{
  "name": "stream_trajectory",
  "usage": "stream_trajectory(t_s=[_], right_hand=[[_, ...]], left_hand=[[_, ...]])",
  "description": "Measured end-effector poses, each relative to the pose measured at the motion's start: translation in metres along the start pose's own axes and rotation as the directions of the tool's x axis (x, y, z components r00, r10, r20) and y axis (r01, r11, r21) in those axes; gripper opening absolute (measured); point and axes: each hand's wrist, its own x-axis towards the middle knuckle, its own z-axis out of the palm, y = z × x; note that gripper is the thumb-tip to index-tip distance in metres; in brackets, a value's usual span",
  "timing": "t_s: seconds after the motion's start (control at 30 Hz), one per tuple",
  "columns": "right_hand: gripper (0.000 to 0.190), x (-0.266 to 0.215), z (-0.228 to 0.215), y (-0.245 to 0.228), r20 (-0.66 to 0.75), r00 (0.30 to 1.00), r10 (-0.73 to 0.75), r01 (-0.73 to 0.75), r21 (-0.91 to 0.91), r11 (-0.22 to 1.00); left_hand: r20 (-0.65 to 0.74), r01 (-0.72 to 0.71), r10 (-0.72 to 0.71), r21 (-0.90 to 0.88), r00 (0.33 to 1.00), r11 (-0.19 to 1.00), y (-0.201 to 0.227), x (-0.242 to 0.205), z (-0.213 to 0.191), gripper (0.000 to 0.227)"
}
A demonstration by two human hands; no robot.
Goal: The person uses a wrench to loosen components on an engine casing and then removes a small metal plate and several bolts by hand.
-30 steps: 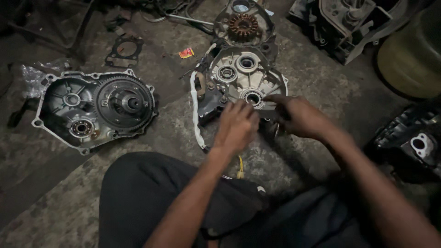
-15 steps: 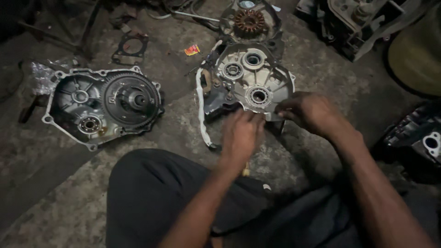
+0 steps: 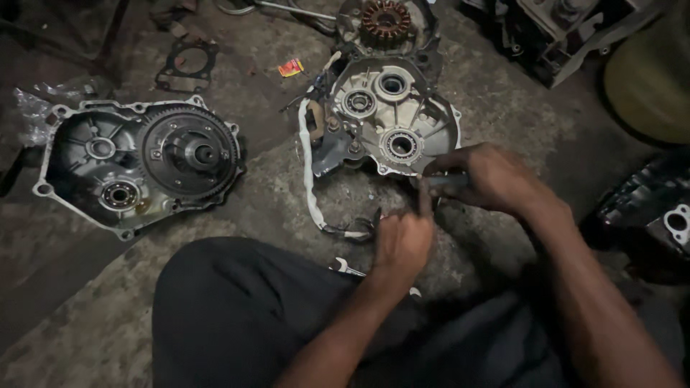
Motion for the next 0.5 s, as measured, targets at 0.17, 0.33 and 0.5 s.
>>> stream_trajectory(t_s=[0.17,0.33,0.5], right_hand=[[0.031,0.005,0.003,0.007,0.078,0.94,0.332,-0.341,0.165,0.926],[0.028,0.013,0.022,0.042,0.071,0.976,0.207,-0.218,0.408,0.886],[0.03,0.012,0.017,0.028,0.107,0.955,0.276,-0.288,0.113,0.951]], left_hand=[[0.047,0.049,-0.042,-0.14,0.998,0.989,0.005,0.002,-0.016,0.088],[0.049,0.052,-0.046,-0.141,0.998,0.989,0.007,0.003,-0.016,0.096],[0.108,0.101,-0.084,-0.165,0.991,0.981,0.008,0.005,-0.012,0.095]])
